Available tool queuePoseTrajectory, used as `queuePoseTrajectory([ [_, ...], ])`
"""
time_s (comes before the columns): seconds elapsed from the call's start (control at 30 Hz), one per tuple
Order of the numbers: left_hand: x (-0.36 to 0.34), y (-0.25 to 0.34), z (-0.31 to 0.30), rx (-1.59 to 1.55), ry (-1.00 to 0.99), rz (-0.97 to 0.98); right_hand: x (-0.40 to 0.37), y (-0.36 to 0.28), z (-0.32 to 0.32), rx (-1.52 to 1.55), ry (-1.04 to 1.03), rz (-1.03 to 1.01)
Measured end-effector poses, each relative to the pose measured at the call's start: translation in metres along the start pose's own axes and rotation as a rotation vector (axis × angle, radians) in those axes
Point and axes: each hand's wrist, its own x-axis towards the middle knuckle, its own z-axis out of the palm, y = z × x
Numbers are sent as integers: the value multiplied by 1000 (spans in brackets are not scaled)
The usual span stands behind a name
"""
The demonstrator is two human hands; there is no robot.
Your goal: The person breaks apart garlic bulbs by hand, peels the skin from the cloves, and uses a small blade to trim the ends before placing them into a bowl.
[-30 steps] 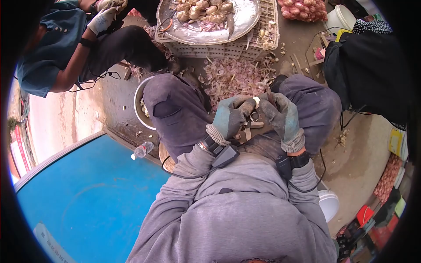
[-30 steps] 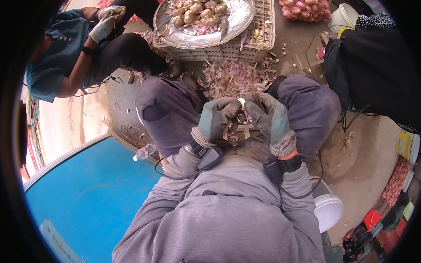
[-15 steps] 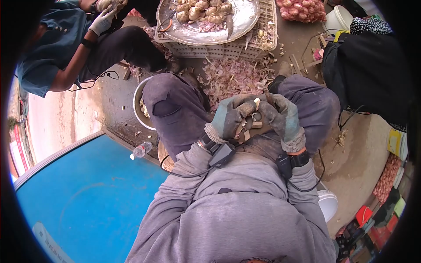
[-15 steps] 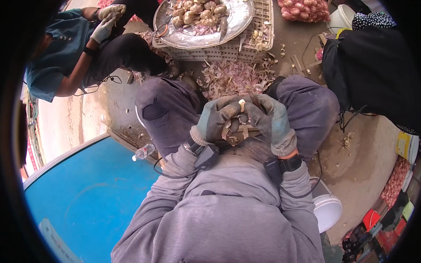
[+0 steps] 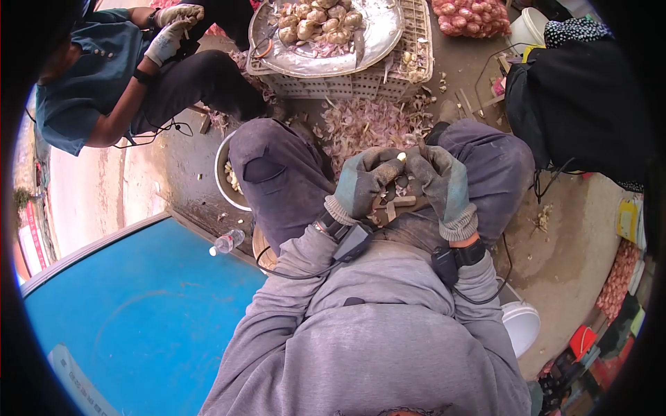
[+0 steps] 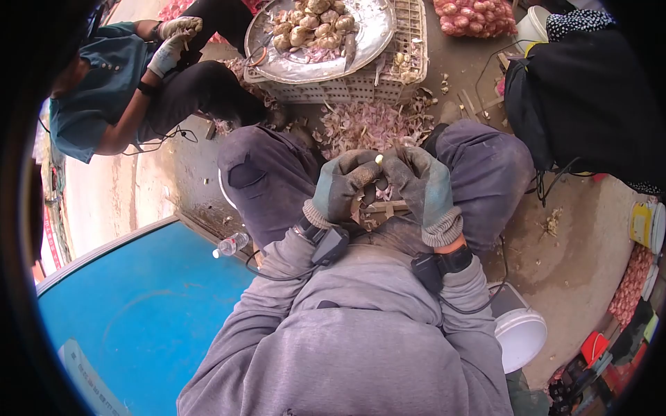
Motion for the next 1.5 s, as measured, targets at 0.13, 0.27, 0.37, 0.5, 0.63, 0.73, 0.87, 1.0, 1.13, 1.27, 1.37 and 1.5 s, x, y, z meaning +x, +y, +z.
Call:
queuePoseTrajectory([
  [0.13, 3, -15, 2, -46, 59, 84, 1, 3, 3, 118, 10, -5],
  [0.27, 2, -15, 7, -61, 130, 114, 1, 17, 4, 287, 0, 12],
  [0.37, 0, -10, 5, -104, 105, 46, -1, 16, 10, 80, 89, -95],
  [0.5, -2, -3, 1, -45, 80, 27, 1, 17, 6, -174, 86, -105],
  [0.63, -1, -3, -8, -335, 48, -18, 0, 39, -8, -328, -23, -75],
  [0.73, 1, -1, -14, -436, -24, -29, 2, 52, -10, -373, -32, -136],
  [0.87, 3, 0, -17, -536, -108, -80, 7, 25, -21, -227, -14, 126],
  [1.0, 8, -12, -21, -553, -198, -89, 16, -3, -12, -124, -35, -63],
  [1.13, 6, -14, -18, -443, -171, -70, 20, 3, -4, -86, -203, -90],
  [1.27, 4, -6, -18, -315, -100, -106, 18, 0, 6, 250, -119, 103],
  [1.37, 8, -14, -17, -289, 57, -105, 20, 2, 5, 76, -72, 33],
  [1.5, 9, -1, -14, -370, 14, -107, 60, 17, -5, -29, -45, 105],
])
